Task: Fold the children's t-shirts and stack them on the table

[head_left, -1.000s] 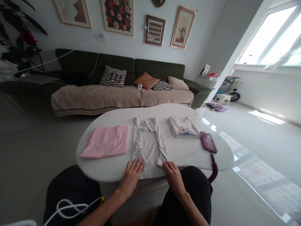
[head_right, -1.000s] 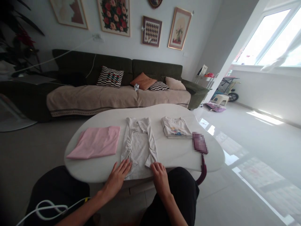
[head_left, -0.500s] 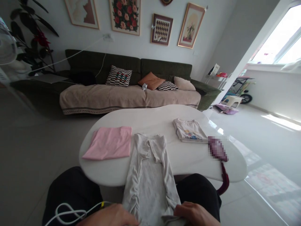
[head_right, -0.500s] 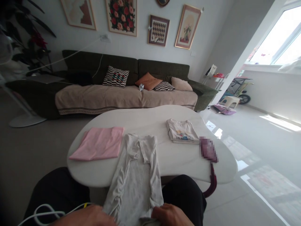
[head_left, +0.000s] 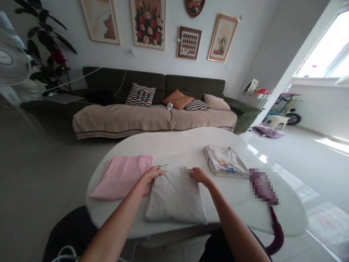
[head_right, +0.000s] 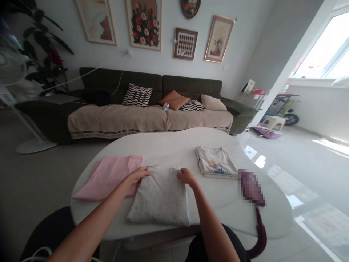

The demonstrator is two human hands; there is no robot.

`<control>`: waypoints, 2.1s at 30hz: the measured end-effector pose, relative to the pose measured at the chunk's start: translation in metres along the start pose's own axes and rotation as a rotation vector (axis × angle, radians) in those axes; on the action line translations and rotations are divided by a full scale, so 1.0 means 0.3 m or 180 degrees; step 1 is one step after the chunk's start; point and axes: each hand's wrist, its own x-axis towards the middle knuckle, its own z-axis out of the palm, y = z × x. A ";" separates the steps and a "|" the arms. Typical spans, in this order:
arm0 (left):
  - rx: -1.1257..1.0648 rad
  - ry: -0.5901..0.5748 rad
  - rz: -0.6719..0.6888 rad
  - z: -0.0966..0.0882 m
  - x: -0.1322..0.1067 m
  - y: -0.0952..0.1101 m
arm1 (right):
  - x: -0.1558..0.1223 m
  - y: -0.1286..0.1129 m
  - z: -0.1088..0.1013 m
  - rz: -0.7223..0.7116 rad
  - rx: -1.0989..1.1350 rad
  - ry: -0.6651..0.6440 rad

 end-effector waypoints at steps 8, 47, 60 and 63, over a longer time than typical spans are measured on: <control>0.0149 -0.0063 0.0062 -0.063 0.047 -0.026 | 0.034 0.055 -0.045 -0.0285 -0.0142 0.0244; 0.1999 0.1363 0.1495 0.067 -0.187 -0.097 | -0.507 0.067 0.125 -0.1831 -0.1302 0.0893; 0.3182 0.0796 0.0791 0.273 -0.122 -0.019 | -0.382 0.192 0.089 -0.0855 -0.2735 0.1368; 0.3230 0.0508 0.0996 0.266 -0.055 0.002 | -0.471 0.158 0.198 -0.0845 -0.2814 0.1588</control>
